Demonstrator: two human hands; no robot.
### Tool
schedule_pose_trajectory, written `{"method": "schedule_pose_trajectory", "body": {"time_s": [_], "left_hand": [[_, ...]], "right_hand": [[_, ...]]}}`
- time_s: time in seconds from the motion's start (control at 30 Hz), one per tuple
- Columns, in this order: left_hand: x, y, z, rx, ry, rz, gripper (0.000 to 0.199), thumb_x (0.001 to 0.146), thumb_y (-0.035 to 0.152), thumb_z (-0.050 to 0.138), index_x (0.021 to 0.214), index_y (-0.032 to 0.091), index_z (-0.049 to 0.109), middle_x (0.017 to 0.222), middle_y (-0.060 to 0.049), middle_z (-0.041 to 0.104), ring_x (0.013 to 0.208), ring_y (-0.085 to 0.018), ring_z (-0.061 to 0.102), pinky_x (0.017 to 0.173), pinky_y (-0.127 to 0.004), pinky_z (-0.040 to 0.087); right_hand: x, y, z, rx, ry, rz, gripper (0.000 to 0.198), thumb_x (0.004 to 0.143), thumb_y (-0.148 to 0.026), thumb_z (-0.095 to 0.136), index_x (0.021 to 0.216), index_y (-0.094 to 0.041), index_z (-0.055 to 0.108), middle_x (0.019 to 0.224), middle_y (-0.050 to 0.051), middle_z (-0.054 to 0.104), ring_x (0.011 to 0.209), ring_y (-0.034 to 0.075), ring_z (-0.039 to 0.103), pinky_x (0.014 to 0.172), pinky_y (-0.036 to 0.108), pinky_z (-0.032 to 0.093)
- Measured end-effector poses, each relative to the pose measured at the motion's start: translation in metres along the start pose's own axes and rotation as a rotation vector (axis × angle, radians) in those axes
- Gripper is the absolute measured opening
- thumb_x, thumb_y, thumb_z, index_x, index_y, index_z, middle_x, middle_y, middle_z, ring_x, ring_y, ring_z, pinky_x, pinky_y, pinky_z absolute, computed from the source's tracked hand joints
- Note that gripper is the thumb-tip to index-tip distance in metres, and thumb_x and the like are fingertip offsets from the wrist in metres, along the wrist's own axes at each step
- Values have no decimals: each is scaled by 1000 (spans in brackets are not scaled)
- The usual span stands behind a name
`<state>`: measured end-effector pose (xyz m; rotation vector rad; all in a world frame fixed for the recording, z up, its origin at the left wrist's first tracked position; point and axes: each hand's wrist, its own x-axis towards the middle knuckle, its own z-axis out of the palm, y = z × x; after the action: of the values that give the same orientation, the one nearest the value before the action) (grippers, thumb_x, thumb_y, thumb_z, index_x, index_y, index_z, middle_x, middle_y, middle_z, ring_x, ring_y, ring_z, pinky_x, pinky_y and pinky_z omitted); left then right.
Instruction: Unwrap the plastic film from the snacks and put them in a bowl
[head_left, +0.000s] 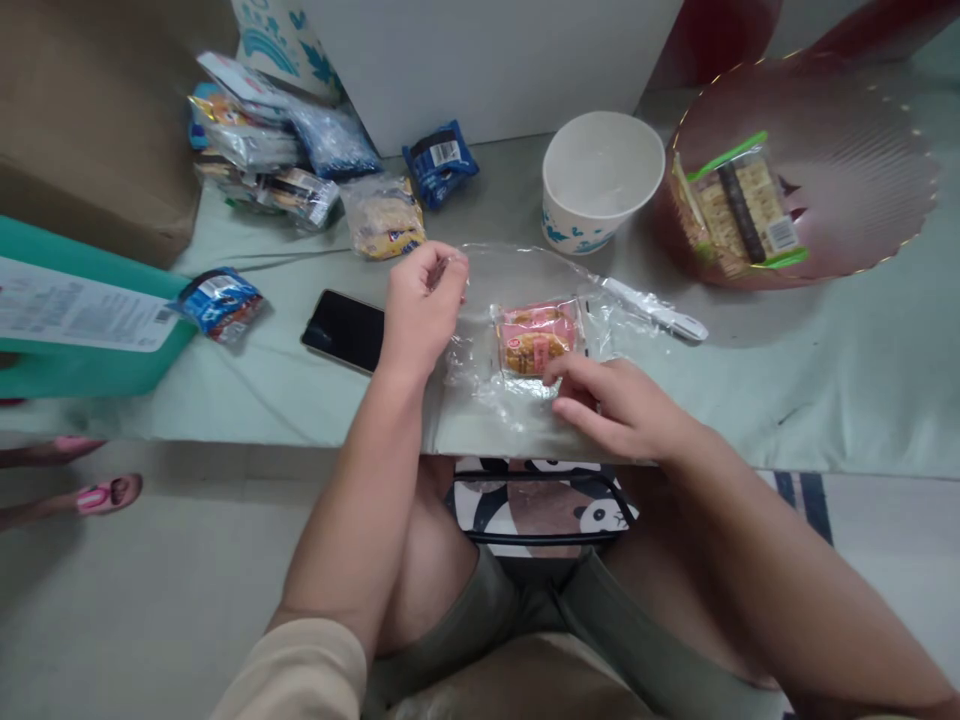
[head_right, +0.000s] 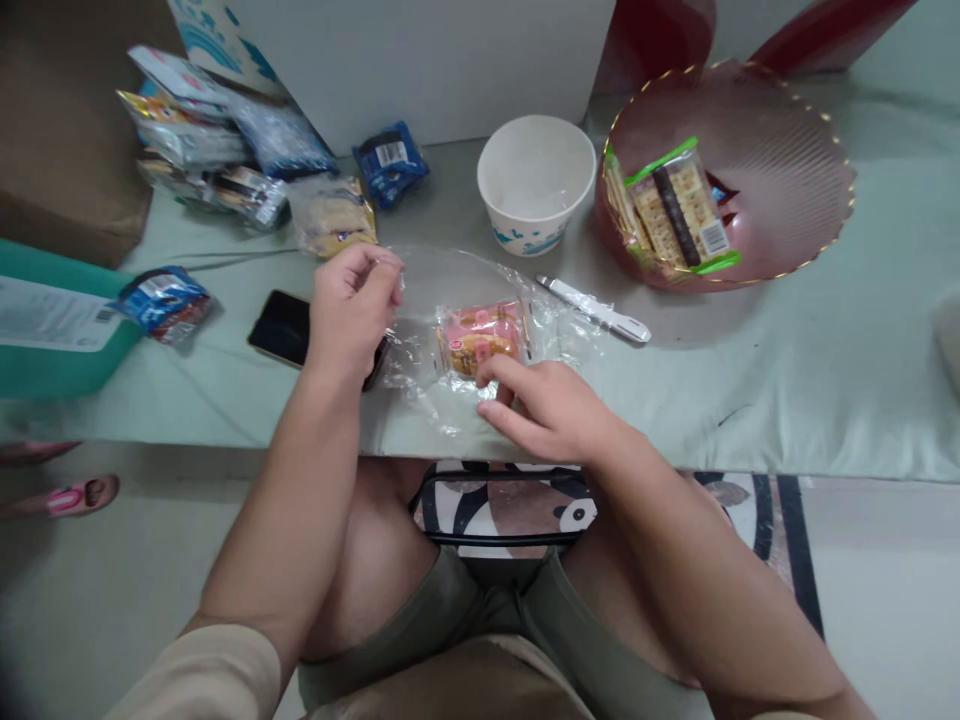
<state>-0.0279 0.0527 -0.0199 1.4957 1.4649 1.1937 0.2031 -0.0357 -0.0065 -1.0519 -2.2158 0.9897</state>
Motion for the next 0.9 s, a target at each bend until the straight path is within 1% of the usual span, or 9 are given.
{"method": "schedule_pose_trajectory", "body": {"time_s": [0.07,0.17,0.23,0.37,0.5,0.67,0.77,0.83,0.9], "left_hand": [[0,1,-1,11,-4,-49,21,90,32,66,73,23,57,61,2,51,57,-12,51,54,-25,42],[-4,8,-5,70,-61,-152,16,84,27,70,73,21,60,62,3,54,57,-11,49,53,-24,40],[-8,15,-8,115,-167,-230,15,81,27,71,71,19,62,65,2,57,60,-11,51,56,-24,41],[-16,26,-10,-16,-322,-364,15,77,25,69,66,17,63,87,-3,71,81,-15,65,73,-25,52],[-17,37,-9,-358,-327,-528,12,77,27,70,78,16,65,106,-8,74,91,-20,73,79,-31,59],[-13,41,-6,-495,-208,-611,23,85,39,67,88,18,58,96,-6,73,86,-25,78,76,-37,63],[-12,37,-1,-512,-142,-632,27,86,44,68,90,20,57,90,-6,73,81,-25,78,66,-32,62],[-11,34,3,-512,-100,-625,27,86,44,68,90,20,57,87,-6,73,76,-24,78,58,-27,59],[-10,32,6,-504,-45,-603,26,85,43,69,90,20,57,85,-5,72,70,-22,76,53,-24,55]], "right_hand": [[0,2,3,-87,121,66,16,97,-30,50,100,-23,64,68,-3,67,56,13,56,59,27,40],[7,7,8,-253,418,61,13,93,-25,53,96,-22,66,81,3,70,73,17,64,70,31,47],[12,11,11,-336,481,38,18,90,-27,57,104,-22,68,98,8,72,92,23,66,83,37,51],[22,17,18,-444,312,62,49,85,-36,65,131,-20,61,139,15,61,129,34,55,109,51,42],[23,15,21,-531,264,157,60,83,-38,66,140,-20,55,138,15,60,136,38,48,111,54,36],[21,2,21,-581,196,262,58,86,-39,64,142,-23,55,126,14,65,112,35,59,97,51,44],[20,-4,22,-569,176,269,48,87,-36,65,133,-23,60,134,15,63,107,32,62,85,43,47],[19,-6,24,-575,193,243,39,87,-33,67,124,-23,63,140,12,62,113,32,61,88,43,46],[19,-7,24,-599,216,208,30,90,-33,66,118,-23,65,136,9,66,119,33,58,96,45,43]]}}
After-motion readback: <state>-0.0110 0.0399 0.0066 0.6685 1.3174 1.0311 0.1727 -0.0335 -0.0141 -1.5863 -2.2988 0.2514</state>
